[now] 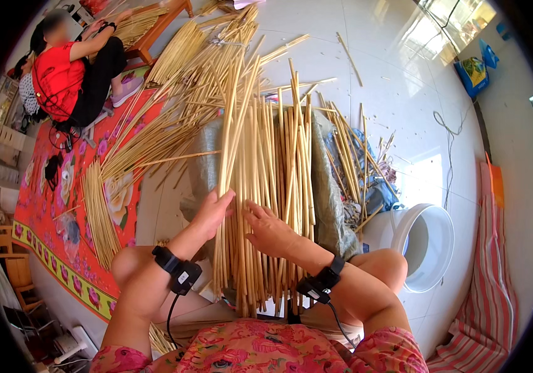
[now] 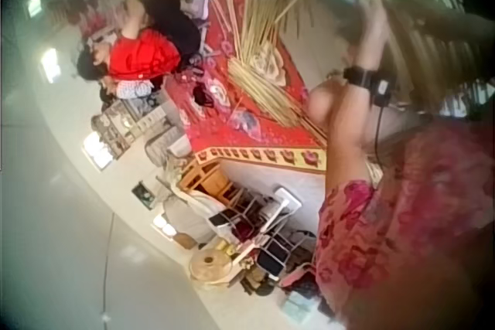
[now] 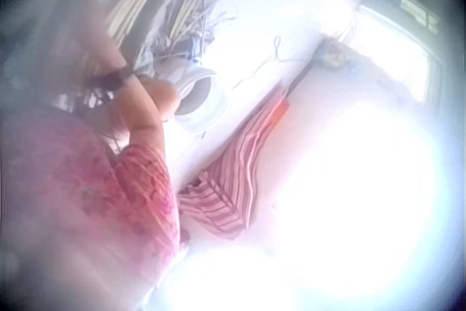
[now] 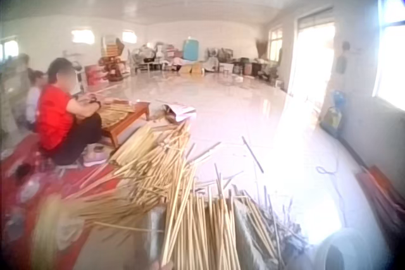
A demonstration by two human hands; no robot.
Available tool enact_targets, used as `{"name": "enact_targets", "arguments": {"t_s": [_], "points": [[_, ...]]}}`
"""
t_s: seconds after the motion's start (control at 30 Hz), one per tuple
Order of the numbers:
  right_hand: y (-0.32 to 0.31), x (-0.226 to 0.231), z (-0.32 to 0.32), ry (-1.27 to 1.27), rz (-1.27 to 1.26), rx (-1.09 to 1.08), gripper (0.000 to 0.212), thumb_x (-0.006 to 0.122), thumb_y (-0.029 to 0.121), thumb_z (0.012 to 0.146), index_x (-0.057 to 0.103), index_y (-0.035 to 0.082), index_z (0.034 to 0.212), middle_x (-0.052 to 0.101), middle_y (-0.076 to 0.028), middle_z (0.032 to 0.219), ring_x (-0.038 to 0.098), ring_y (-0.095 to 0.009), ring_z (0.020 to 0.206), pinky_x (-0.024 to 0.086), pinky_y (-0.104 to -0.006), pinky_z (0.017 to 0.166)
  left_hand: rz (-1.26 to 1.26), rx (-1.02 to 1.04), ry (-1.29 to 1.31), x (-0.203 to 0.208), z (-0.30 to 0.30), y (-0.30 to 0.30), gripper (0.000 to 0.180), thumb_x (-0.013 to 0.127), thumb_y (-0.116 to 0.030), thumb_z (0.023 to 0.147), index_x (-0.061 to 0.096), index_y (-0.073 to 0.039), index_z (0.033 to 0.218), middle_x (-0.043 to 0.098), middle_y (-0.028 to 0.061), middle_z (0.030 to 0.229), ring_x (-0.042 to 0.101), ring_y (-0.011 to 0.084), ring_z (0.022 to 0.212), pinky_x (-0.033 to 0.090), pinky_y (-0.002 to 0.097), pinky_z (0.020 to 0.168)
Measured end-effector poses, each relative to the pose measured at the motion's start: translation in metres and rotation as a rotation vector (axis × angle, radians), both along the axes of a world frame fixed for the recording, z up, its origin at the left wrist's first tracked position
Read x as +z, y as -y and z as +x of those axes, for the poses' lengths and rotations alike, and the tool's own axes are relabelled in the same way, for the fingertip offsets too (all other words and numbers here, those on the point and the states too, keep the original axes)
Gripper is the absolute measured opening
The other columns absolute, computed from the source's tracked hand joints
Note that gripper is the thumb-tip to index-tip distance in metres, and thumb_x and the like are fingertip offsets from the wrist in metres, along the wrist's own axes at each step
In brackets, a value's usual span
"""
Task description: The person sorts wooden rods by picking them up from a pile on the floor and organizing them into groups.
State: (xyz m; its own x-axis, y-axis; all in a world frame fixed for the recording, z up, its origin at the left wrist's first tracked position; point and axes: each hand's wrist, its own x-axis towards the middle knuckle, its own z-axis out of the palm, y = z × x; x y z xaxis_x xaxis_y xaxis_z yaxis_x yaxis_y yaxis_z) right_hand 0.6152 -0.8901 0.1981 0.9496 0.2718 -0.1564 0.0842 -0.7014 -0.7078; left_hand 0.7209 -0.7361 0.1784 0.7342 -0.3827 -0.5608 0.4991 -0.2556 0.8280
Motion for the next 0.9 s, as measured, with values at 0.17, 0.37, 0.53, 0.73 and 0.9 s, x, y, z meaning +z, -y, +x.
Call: {"name": "enact_targets", "arguments": {"t_s": [0.17,0.37,0.53,0.73,0.9], "points": [[0.002,0.008,0.003,0.051,0.138,0.2,0.046,0.058,0.009,0.082,0.048,-0.001,0.125,0.036,-0.017,0.141,0.034,-0.035,0.131,0.035,-0.04,0.106,-0.034,0.023,0.003,0.009,-0.001,0.002,0.037,0.051,-0.027,0.095,0.047,-0.005,0.125,0.054,0.0069,0.114,0.052,0.0182,0.104,0.046,0.0339,0.083],[0.015,0.01,0.01,0.014,0.032,-0.052,0.04,0.059,0.013,0.084,0.051,0.004,0.123,0.045,-0.019,0.132,0.049,-0.037,0.117,0.043,-0.0421,0.096,-0.064,0.086,-0.033,0.01,-0.004,0.006,0.029,0.049,-0.022,0.096,0.05,-0.005,0.12,0.059,0.0031,0.094,0.055,0.0101,0.082,0.047,0.0278,0.071],[0.021,0.014,0.012,-0.072,-0.248,-0.292,0.046,0.061,0.022,0.084,0.049,0.003,0.124,0.048,-0.022,0.125,0.05,-0.038,0.114,0.045,-0.0439,0.093,-0.036,-0.033,0.024,0.0,0.002,0.001,0.039,0.049,-0.027,0.096,0.044,-0.005,0.128,0.054,0.006,0.119,0.053,0.0168,0.105,0.047,0.0336,0.084],[0.022,0.012,0.009,-0.01,-0.29,-0.304,0.037,0.062,0.021,0.083,0.052,0.0,0.111,0.05,-0.022,0.119,0.051,-0.04,0.11,0.049,-0.046,0.086,0.023,-0.06,0.03,0.01,0.002,0.003,0.04,0.048,-0.027,0.097,0.043,-0.004,0.129,0.053,0.0062,0.121,0.052,0.0166,0.107,0.046,0.0332,0.086],[0.026,-0.007,0.018,-0.172,-0.073,-0.302,0.041,0.061,0.026,0.084,0.052,-0.001,0.114,0.055,-0.026,0.112,0.054,-0.04,0.106,0.046,-0.0448,0.09,-0.02,0.018,-0.054,0.004,0.003,0.001,0.039,0.047,-0.026,0.097,0.043,-0.004,0.129,0.052,0.0054,0.122,0.051,0.0162,0.109,0.046,0.0347,0.088]]}}
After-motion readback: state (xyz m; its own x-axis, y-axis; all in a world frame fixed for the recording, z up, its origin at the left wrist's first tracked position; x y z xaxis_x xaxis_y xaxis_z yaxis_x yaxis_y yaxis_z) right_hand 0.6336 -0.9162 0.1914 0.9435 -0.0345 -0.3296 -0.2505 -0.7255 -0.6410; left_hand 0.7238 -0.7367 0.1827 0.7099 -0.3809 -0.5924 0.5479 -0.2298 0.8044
